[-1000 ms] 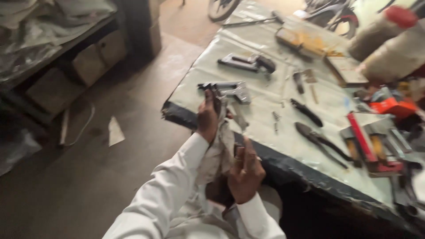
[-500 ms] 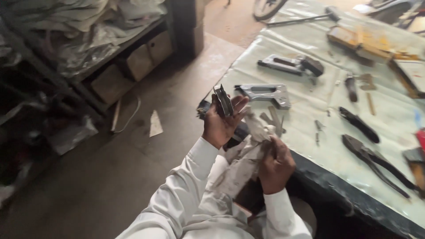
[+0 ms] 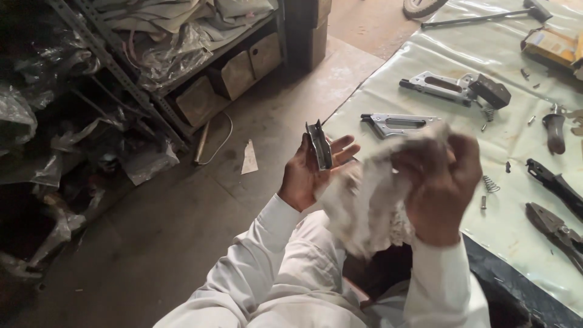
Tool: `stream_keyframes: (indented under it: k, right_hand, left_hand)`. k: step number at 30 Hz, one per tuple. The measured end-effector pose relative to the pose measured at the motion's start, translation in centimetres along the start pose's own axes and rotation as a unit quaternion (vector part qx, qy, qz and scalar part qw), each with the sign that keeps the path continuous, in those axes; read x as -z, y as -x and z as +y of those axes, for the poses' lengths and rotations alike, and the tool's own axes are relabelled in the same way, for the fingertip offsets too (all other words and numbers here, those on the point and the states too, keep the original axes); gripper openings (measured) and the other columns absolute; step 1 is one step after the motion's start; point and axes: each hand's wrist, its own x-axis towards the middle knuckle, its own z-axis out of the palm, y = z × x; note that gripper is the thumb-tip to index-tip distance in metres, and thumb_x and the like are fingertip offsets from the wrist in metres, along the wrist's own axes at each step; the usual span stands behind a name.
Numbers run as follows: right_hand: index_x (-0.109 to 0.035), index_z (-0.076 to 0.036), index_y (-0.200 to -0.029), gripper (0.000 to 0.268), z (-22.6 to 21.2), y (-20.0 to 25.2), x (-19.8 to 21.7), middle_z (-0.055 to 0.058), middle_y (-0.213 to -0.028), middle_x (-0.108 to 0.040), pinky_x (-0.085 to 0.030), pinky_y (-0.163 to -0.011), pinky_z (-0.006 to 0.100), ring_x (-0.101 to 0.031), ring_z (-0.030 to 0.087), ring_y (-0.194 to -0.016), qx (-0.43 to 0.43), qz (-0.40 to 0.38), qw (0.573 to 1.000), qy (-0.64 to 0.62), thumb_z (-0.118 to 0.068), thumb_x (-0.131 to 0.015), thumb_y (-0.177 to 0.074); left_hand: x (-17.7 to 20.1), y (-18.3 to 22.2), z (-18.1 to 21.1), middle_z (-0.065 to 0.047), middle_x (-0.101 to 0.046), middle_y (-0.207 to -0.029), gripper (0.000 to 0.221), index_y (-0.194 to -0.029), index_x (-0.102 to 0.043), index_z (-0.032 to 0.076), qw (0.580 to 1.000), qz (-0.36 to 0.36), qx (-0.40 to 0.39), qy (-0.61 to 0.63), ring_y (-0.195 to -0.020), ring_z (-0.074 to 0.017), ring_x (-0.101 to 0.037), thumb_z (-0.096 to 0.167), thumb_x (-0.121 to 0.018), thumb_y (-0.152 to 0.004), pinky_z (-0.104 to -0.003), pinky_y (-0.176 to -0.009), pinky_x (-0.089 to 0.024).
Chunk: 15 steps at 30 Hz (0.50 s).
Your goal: The recorder is disassembling and cleaning a heavy-duty industrial stapler.
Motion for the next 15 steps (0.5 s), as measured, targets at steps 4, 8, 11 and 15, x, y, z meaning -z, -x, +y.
stream_keyframes:
  k: [4,8,11,15]
  right_hand:
    - [-0.051,0.004,-0.133,0.025,2.6,-4.8,-2.3,0.014,-0.122,-0.071,-0.064,-0.097,0.031,-0.074,0.022,-0.112,0.121,-0.196,0.971,0.055,0.000,-0.056,-0.109]
    - [-0.054,0.002,-0.143,0.034,3.2,-4.5,-4.0,0.014,-0.122,-0.075,-0.061,-0.097,0.027,-0.074,0.018,-0.112,0.159,-0.211,0.954,0.143,0.002,-0.051,-0.109]
    - [-0.050,-0.002,-0.151,0.043,3.4,-3.6,-3.8,0.013,-0.119,-0.077,-0.057,-0.089,0.024,-0.073,0.014,-0.104,0.093,-0.193,0.962,0.167,0.002,-0.049,-0.108]
    - [-0.053,-0.003,-0.152,0.049,4.5,-3.4,-1.8,0.017,-0.117,-0.073,-0.049,-0.077,0.027,-0.060,0.015,-0.092,0.025,-0.123,0.976,0.180,0.003,-0.057,-0.103]
  left_hand:
    - [-1.0,-0.3,-0.8,-0.025,-0.057,-0.141,0.041,-0.128,-0.057,0.001,1.000,-0.023,-0.006,-0.003,-0.134,-0.0366,-0.057,0.035,-0.037,-0.118,-0.044,-0.115,-0.049]
    - [-1.1,-1.5,-1.9,-0.021,-0.059,-0.127,0.033,-0.139,-0.055,-0.008,0.999,-0.043,-0.033,-0.002,-0.118,-0.0306,-0.063,0.018,-0.042,-0.122,-0.040,-0.106,-0.055]
    - [-0.2,-3.0,-2.5,-0.019,-0.061,-0.125,0.038,-0.136,-0.056,-0.006,0.996,-0.068,-0.016,0.051,-0.116,-0.0298,-0.064,0.026,-0.042,-0.121,-0.040,-0.105,-0.056]
    - [1.0,-5.8,-4.1,-0.017,-0.066,-0.120,0.051,-0.131,-0.059,-0.002,0.980,-0.108,0.055,0.155,-0.112,-0.0280,-0.066,0.043,-0.041,-0.117,-0.038,-0.102,-0.056]
